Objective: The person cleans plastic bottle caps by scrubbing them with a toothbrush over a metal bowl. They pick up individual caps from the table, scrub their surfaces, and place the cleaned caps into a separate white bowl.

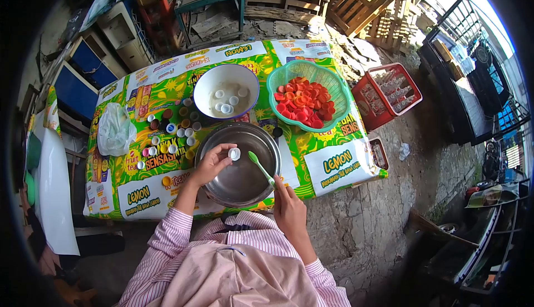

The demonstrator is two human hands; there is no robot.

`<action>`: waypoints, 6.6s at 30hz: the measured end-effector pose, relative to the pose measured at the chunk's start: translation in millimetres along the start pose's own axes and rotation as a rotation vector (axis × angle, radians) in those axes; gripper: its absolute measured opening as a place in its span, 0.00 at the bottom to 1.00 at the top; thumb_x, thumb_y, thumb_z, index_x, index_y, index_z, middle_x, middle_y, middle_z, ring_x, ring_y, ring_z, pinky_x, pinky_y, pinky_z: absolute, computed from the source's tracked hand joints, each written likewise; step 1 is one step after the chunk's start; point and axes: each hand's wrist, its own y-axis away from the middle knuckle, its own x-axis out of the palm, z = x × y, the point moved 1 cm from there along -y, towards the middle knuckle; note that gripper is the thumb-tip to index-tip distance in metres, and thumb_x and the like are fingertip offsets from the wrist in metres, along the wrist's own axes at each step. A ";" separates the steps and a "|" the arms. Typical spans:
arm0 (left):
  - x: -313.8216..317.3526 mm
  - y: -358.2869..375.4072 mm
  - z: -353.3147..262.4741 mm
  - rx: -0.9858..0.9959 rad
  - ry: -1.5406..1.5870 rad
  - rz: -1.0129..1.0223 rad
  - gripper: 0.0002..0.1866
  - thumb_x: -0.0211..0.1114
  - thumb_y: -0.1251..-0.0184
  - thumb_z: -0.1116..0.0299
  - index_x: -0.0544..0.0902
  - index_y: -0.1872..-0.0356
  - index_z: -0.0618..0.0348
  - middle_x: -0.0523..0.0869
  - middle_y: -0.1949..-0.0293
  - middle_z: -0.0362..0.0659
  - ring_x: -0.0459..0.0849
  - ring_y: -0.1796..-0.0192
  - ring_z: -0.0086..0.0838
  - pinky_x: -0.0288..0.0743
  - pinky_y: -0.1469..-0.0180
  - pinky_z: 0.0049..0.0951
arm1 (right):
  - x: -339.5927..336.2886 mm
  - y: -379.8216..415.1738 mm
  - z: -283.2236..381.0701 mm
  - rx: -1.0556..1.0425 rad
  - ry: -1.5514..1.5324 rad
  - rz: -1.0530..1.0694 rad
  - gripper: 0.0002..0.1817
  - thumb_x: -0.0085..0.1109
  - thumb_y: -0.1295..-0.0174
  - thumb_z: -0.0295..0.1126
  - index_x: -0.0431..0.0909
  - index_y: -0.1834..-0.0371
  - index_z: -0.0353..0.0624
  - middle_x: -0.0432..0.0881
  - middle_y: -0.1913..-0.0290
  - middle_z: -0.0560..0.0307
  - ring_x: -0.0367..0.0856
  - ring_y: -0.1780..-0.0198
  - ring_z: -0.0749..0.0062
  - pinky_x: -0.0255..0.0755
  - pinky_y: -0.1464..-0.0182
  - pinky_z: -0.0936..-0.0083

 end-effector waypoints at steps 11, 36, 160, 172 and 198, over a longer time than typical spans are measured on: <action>4.0 1.8 -4.9 0.039 0.036 -0.006 0.18 0.57 0.33 0.75 0.71 0.42 0.63 0.78 0.47 0.41 0.76 0.46 0.22 0.70 0.42 0.25 | 7.7 -16.8 16.2 -0.079 0.118 0.159 0.27 0.51 0.39 0.24 0.66 0.35 0.58 0.78 0.68 0.48 0.78 0.72 0.52 0.71 0.72 0.62; 11.0 2.0 -8.1 0.094 0.048 -0.048 0.20 0.61 0.34 0.70 0.72 0.43 0.63 0.80 0.53 0.40 0.79 0.50 0.21 0.74 0.47 0.24 | -6.3 -26.2 39.0 -0.196 0.020 0.016 0.29 0.53 0.39 0.26 0.64 0.33 0.60 0.71 0.76 0.55 0.75 0.79 0.61 0.69 0.78 0.64; 42.4 11.9 -10.0 0.140 0.224 -0.304 0.18 0.63 0.40 0.81 0.72 0.49 0.59 0.77 0.47 0.47 0.77 0.44 0.27 0.71 0.40 0.29 | 12.6 -5.6 23.2 -0.085 -0.329 0.015 0.26 0.47 0.40 0.17 0.67 0.37 0.42 0.81 0.60 0.38 0.83 0.65 0.53 0.73 0.62 0.70; 44.9 13.8 -13.0 0.338 -0.083 -0.375 0.20 0.67 0.46 0.84 0.72 0.53 0.61 0.78 0.48 0.51 0.80 0.46 0.32 0.76 0.43 0.31 | 12.0 -2.7 21.8 -0.169 -0.122 -0.032 0.29 0.51 0.42 0.19 0.68 0.36 0.52 0.75 0.73 0.50 0.77 0.75 0.58 0.71 0.73 0.67; 26.1 9.3 -28.7 0.503 -0.711 -0.333 0.19 0.69 0.52 0.83 0.77 0.57 0.62 0.83 0.53 0.48 0.84 0.52 0.36 0.81 0.53 0.29 | -6.6 -15.9 27.5 -0.101 -0.323 0.182 0.26 0.53 0.40 0.24 0.69 0.37 0.56 0.80 0.71 0.46 0.80 0.71 0.50 0.74 0.70 0.63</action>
